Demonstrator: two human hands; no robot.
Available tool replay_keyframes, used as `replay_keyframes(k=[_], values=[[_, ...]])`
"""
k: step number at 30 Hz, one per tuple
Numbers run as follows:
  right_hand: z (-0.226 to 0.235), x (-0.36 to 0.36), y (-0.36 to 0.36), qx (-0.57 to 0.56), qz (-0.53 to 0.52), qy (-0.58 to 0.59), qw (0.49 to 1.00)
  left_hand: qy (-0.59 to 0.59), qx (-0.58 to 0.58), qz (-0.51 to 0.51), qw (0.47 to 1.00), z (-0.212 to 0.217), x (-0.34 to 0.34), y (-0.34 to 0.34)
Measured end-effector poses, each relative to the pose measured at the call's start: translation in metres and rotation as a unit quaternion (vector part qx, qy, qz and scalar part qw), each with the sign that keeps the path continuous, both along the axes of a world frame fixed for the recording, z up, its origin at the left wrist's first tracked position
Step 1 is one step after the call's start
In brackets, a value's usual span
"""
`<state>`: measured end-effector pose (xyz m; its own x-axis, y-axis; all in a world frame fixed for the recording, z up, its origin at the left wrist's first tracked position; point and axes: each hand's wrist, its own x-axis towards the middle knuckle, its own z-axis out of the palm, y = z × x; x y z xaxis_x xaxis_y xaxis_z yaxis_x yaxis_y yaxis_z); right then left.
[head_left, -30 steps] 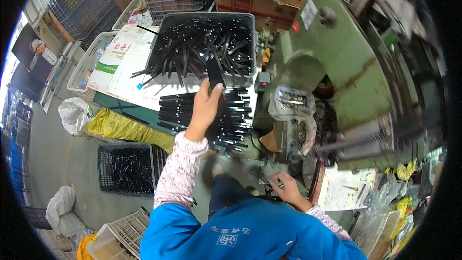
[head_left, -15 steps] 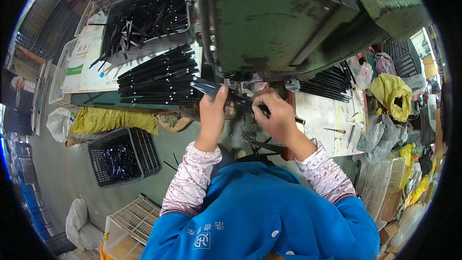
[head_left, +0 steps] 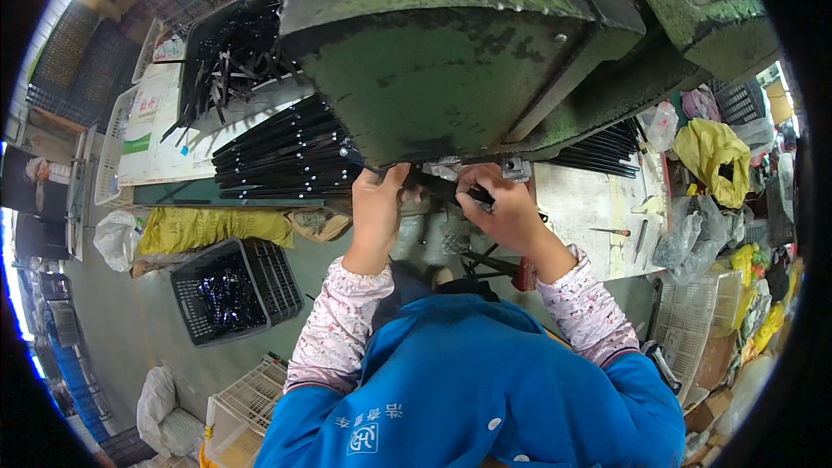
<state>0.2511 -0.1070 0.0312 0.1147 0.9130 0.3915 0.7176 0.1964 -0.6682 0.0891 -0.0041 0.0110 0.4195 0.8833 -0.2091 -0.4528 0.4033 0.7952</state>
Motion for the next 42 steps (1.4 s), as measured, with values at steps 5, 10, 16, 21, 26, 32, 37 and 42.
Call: replay_keyframes(k=[5, 10, 16, 21, 26, 32, 37, 42], values=[[-0.006, -0.004, 0.011, 0.046, -0.012, -0.063, 0.997, 0.099, -0.015, -0.038, 0.994, -0.005, -0.006, 0.006], [-0.059, -0.014, 0.047, 0.031, 0.041, 0.414, 0.909, 0.076, -0.044, -0.126, 0.988, -0.012, -0.021, 0.014], [-0.078, -0.015, 0.076, -0.19, 0.092, 0.608, 0.765, 0.203, 0.005, -0.1, 0.974, -0.012, -0.041, 0.014], [-0.116, 0.087, 0.07, -0.183, -0.144, 0.25, 0.94, 0.296, 0.031, -0.032, 0.954, -0.002, -0.042, -0.008], [-0.193, 0.242, 0.028, -0.174, -0.372, -0.276, 0.869, 0.368, 0.095, -0.004, 0.925, 0.004, -0.064, -0.024], [-0.193, 0.272, 0.016, -0.267, -0.319, -0.346, 0.841, 0.409, 0.128, 0.0, 0.903, 0.001, -0.092, -0.037], [-0.216, 0.226, -0.029, -0.161, -0.281, -0.408, 0.854, 0.4, 0.143, 0.008, 0.905, -0.004, -0.085, -0.046], [-0.217, 0.184, -0.059, -0.066, -0.221, -0.378, 0.897, 0.392, 0.126, 0.001, 0.911, -0.009, -0.071, -0.053]])
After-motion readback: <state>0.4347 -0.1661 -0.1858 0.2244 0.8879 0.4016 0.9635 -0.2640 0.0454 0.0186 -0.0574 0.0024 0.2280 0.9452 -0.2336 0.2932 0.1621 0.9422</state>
